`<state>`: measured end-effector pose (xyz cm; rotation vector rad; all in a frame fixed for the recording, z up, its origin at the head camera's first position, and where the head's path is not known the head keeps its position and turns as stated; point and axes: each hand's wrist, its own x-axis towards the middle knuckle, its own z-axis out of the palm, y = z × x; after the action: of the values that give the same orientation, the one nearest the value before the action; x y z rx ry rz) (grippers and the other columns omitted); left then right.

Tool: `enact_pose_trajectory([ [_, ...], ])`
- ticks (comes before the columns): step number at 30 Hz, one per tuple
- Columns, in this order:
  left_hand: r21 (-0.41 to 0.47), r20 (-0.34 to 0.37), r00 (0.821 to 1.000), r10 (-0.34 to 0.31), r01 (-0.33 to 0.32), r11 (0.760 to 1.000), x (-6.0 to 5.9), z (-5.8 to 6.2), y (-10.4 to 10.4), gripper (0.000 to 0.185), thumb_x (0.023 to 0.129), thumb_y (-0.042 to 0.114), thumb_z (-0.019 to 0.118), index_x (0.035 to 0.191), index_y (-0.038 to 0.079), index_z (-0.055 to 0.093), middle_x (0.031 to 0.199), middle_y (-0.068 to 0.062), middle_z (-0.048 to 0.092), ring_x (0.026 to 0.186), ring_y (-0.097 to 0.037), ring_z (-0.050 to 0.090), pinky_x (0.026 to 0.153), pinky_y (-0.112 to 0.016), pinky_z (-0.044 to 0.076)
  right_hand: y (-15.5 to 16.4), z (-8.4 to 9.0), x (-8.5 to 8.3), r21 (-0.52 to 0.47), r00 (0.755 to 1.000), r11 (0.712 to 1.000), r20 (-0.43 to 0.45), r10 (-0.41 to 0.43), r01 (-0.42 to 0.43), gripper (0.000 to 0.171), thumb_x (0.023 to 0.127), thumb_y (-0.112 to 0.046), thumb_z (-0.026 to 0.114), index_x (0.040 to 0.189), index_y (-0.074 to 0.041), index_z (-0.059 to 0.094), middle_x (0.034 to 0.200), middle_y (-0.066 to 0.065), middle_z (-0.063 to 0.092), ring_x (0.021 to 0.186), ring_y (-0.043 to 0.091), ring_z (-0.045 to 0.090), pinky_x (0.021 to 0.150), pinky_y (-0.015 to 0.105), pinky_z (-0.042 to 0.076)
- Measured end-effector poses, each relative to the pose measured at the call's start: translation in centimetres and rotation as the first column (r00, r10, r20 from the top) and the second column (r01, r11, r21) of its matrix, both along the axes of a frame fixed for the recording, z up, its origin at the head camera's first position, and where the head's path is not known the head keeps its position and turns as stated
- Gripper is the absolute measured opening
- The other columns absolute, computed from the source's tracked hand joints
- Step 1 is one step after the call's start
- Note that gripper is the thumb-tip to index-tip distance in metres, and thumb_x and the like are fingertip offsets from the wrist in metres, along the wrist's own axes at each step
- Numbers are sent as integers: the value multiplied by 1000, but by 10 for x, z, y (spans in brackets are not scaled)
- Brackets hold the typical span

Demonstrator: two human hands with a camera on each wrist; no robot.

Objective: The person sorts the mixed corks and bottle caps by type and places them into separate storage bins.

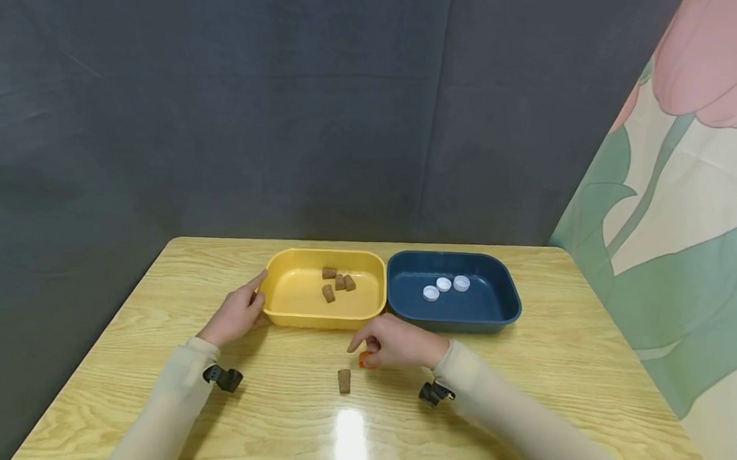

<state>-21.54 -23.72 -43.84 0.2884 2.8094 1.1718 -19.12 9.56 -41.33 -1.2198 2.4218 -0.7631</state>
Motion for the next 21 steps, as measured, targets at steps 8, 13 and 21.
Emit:
enact_pose_trajectory([
  [8,5,7,1000,-6,6,1000,1,1,1,55,109,12,34,160,3,16,71,-17,57,55,-19,48,50,-29,42,12,-13,3,60,998,998,-59,24,-20,47,76,12,68,119,-9,74,77,1,62,68,5,48,63,19,40],
  [13,7,9,1000,-12,12,1000,2,2,1,55,109,12,34,160,3,16,69,-14,55,54,-18,47,50,-29,41,16,-15,3,91,995,996,-102,25,-15,50,75,11,71,120,-11,74,92,-2,67,80,10,54,72,22,45],
  [21,3,14,1000,-10,10,1000,2,3,1,55,109,12,35,160,2,16,67,-12,54,53,-18,46,49,-28,41,18,-23,1,97,987,995,-158,17,-2,48,73,9,72,116,-12,75,96,-5,66,84,8,53,76,23,46],
])
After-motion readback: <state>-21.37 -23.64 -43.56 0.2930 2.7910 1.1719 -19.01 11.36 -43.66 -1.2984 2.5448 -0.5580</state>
